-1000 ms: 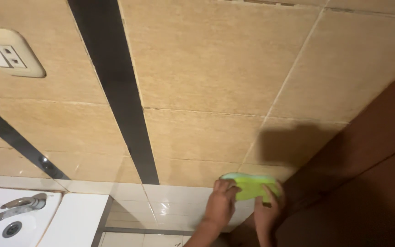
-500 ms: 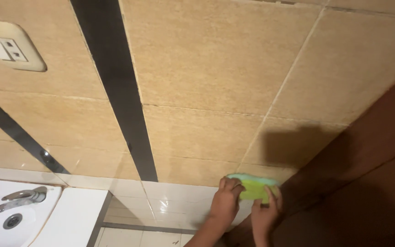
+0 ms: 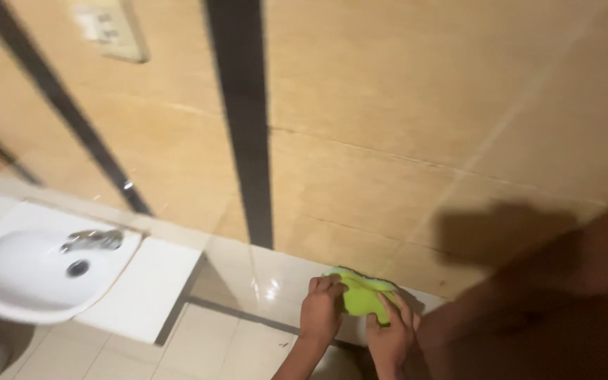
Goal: The person wipes a brown door and adjacent beige tiled walls with a green sponge. They rinse the sponge in a white sink and continue wiping the wall tiles in vertical strokes.
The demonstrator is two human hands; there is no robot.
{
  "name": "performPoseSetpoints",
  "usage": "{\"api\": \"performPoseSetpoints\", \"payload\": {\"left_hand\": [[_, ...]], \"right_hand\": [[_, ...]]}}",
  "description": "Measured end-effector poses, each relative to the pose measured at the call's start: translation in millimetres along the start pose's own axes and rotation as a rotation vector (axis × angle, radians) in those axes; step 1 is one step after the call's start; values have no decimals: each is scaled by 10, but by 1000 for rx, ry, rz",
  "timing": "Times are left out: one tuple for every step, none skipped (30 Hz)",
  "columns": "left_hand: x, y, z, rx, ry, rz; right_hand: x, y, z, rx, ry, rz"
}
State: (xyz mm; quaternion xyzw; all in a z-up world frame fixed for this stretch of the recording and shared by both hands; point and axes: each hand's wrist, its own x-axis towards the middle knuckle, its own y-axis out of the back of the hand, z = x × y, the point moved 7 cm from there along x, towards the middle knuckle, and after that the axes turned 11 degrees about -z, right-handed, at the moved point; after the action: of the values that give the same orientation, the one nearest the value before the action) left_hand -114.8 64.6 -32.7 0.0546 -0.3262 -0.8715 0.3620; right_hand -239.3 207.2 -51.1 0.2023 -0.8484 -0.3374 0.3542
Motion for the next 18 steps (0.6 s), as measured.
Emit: {"api": "performPoseSetpoints", "payload": {"left_hand": [[-54, 91, -53, 1, 24, 23], [-132, 168, -106, 0, 61, 37], [-215, 246, -158, -3, 99, 51], [-283, 317, -223, 1, 119, 71], [-355, 390, -283, -17, 136, 94], [-419, 463, -329, -34, 144, 112], [-490, 556, -374, -29, 156, 128], [-545, 655, -409, -26, 168, 156], [-604, 760, -448, -22, 179, 184], [-670, 875, -486, -21, 184, 200], [-749, 1001, -542, -38, 207, 228], [-828, 1132, -598, -53, 228, 256], [-896, 1240, -664, -52, 231, 273], [-986, 1360, -735, -47, 236, 294], [-1082, 1483, -810, -41, 242, 314], [-1181, 1612, -879, -38, 251, 333], [-1286, 1745, -956, -36, 266, 355], [-1408, 1876, -1042, -33, 282, 375]], "right_hand": [[8, -53, -87, 12, 22, -22], [-7, -87, -171, 13, 40, -40], [-26, -119, -259, 14, 59, -57], [-33, -166, -355, 27, 78, -75], [-43, -200, -454, 33, 93, -80], [-57, -218, -550, 37, 103, -78], [-74, -243, -667, 48, 116, -88], [-69, -276, -774, 67, 121, -117], [-68, -311, -889, 85, 127, -147], [-75, -359, -989, 91, 142, -150], [-90, -426, -1107, 93, 169, -180], [-103, -494, -1231, 95, 197, -208], [-133, -550, -1351, 102, 213, -210], [-175, -622, -1476, 106, 215, -233], [-223, -698, -1608, 109, 218, -257], [-280, -742, -1774, 119, 235, -265], [-343, -802, -1941, 130, 247, -290], [-426, -867, -2109, 141, 256, -318]]}}
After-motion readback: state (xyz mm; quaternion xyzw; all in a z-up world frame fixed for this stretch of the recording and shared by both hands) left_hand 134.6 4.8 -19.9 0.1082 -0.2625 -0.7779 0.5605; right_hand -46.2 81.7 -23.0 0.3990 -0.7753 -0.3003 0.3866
